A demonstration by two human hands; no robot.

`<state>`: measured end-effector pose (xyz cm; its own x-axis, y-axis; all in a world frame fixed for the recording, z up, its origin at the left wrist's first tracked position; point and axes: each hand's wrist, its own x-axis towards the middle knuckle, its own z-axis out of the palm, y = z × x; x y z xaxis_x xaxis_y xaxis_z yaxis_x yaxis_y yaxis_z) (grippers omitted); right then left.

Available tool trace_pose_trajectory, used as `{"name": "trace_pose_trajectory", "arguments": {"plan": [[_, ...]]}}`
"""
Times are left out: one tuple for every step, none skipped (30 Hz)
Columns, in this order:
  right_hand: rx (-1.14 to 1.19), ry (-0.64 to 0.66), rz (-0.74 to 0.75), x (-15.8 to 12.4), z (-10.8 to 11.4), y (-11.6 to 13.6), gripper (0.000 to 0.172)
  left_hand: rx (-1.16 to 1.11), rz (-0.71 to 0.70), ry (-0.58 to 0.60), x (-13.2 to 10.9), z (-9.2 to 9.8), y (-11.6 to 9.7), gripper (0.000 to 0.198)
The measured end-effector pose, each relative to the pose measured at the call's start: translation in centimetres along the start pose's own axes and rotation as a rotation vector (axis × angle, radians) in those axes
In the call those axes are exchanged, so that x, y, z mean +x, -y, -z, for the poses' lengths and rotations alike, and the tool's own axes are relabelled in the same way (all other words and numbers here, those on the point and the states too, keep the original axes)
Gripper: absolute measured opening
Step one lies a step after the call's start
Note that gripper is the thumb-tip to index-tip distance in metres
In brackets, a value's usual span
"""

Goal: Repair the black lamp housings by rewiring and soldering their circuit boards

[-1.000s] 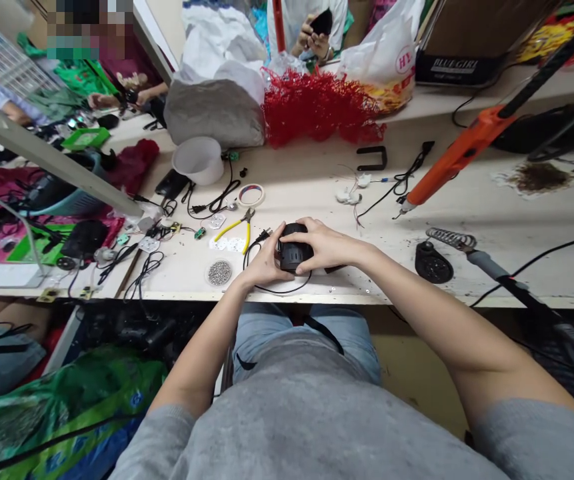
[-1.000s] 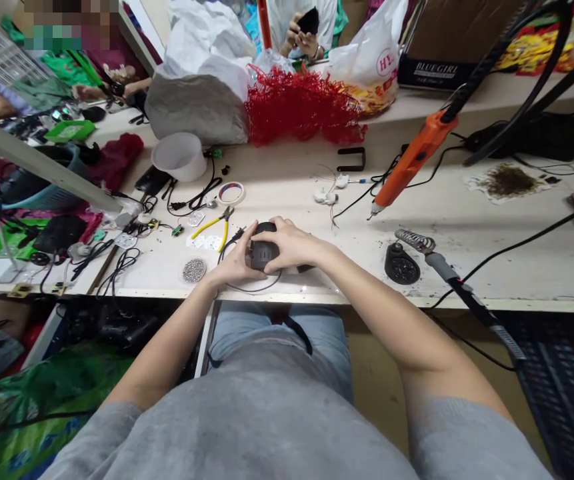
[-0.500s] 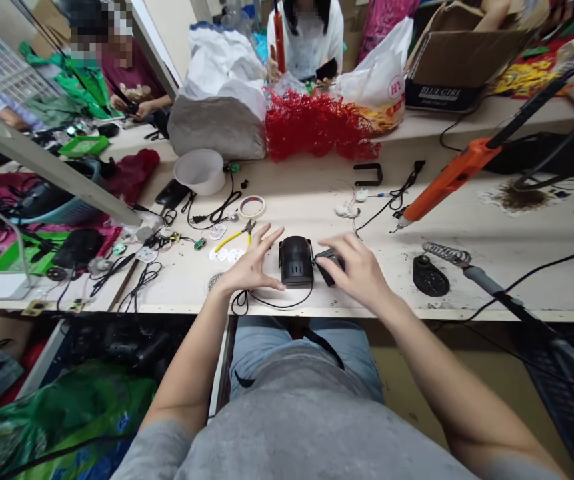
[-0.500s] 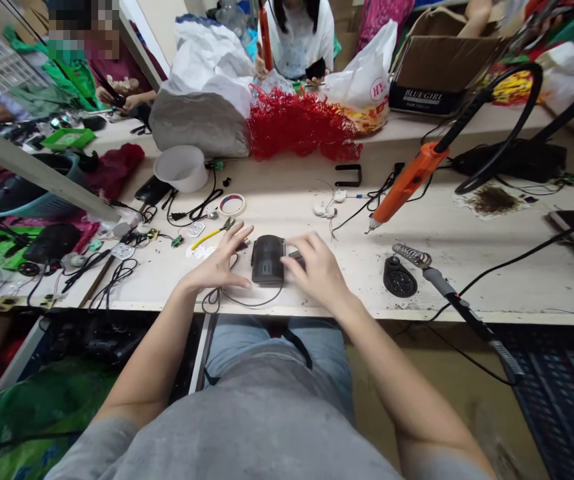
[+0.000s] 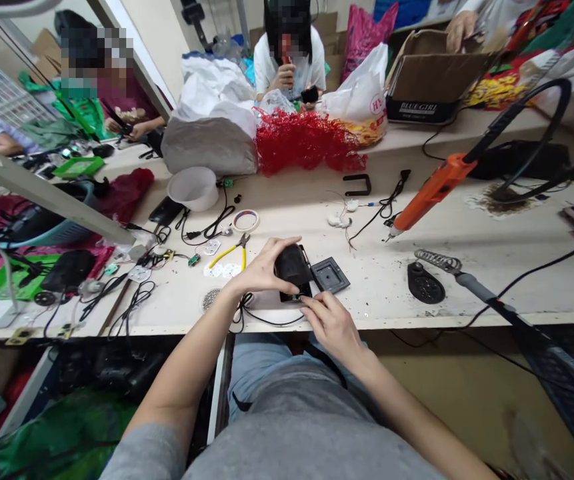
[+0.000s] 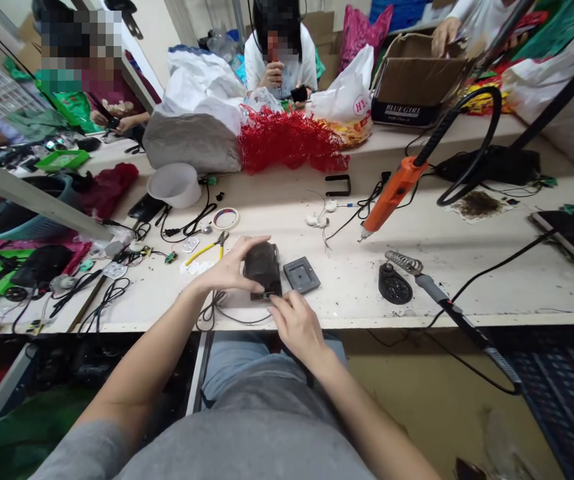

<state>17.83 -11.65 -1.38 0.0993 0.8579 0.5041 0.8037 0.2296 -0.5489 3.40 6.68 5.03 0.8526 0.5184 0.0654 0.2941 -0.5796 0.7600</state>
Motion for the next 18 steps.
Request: {"name": "trace_pose_trajectory", "arguments": {"plan": [[0.014, -0.01, -0.004, 0.0, 0.1, -0.1, 0.027, -0.039, 0.004, -0.064, 0.0, 0.4, 0.2, 0.1], [0.034, -0.022, -0.011, 0.0, 0.2, -0.1, 0.026, -0.055, 0.013, -0.139, 0.0, 0.8, 0.5, 0.096], [0.054, -0.036, -0.022, 0.0, 0.3, -0.2, 0.024, -0.041, 0.03, -0.219, 0.1, 1.2, 0.9, 0.093], [0.07, -0.053, -0.036, -0.1, 0.4, -0.3, 0.022, 0.0, 0.053, -0.295, 0.2, 1.6, 1.4, 0.092], [0.081, -0.07, -0.051, -0.1, 0.5, -0.3, 0.02, 0.059, 0.081, -0.363, 0.4, 2.0, 1.9, 0.091], [0.087, -0.084, -0.065, -0.2, 0.6, -0.4, 0.018, 0.127, 0.115, -0.412, 0.5, 2.3, 2.5, 0.091], [0.09, -0.096, -0.076, -0.3, 0.7, -0.4, 0.017, 0.192, 0.153, -0.439, 0.7, 2.5, 3.1, 0.092], [0.091, -0.102, -0.083, -0.4, 0.8, -0.3, 0.016, 0.244, 0.193, -0.441, 0.8, 2.6, 3.8, 0.092], [0.096, -0.102, -0.086, -0.6, 0.9, -0.2, 0.016, 0.281, 0.231, -0.423, 0.9, 2.6, 4.3, 0.092], [0.103, -0.097, -0.084, -0.7, 0.9, -0.1, 0.016, 0.305, 0.263, -0.392, 0.9, 2.6, 4.8, 0.093], [0.111, -0.086, -0.081, -0.9, 0.9, 0.2, 0.016, 0.321, 0.284, -0.358, 0.8, 2.6, 5.2, 0.093], [0.12, -0.074, -0.078, -1.1, 0.9, 0.4, 0.016, 0.336, 0.288, -0.333, 0.7, 2.6, 5.4, 0.092], [0.13, -0.063, -0.074, -1.3, 0.8, 0.7, 0.017, 0.353, 0.268, -0.329, 0.6, 2.6, 5.3, 0.09], [0.138, -0.053, -0.071, -1.5, 0.7, 1.0, 0.018, 0.372, 0.219, -0.344, 0.4, 2.5, 5.1, 0.083], [0.145, -0.045, -0.068, -1.7, 0.6, 1.3, 0.019, 0.39, 0.142, -0.37, 0.2, 2.4, 4.6, 0.072], [0.149, -0.039, -0.064, -1.9, 0.5, 1.5, 0.02, 0.403, 0.044, -0.39, -0.1, 2.2, 3.9, 0.056], [0.148, -0.031, -0.061, -2.1, 0.4, 1.7, 0.021, 0.407, -0.071, -0.39, -0.4, 1.9, 3.1, 0.04], [0.144, -0.021, -0.058, -2.3, 0.3, 1.8, 0.022, 0.401, -0.189, -0.357, -0.7, 1.4, 2.3, 0.025]]}}
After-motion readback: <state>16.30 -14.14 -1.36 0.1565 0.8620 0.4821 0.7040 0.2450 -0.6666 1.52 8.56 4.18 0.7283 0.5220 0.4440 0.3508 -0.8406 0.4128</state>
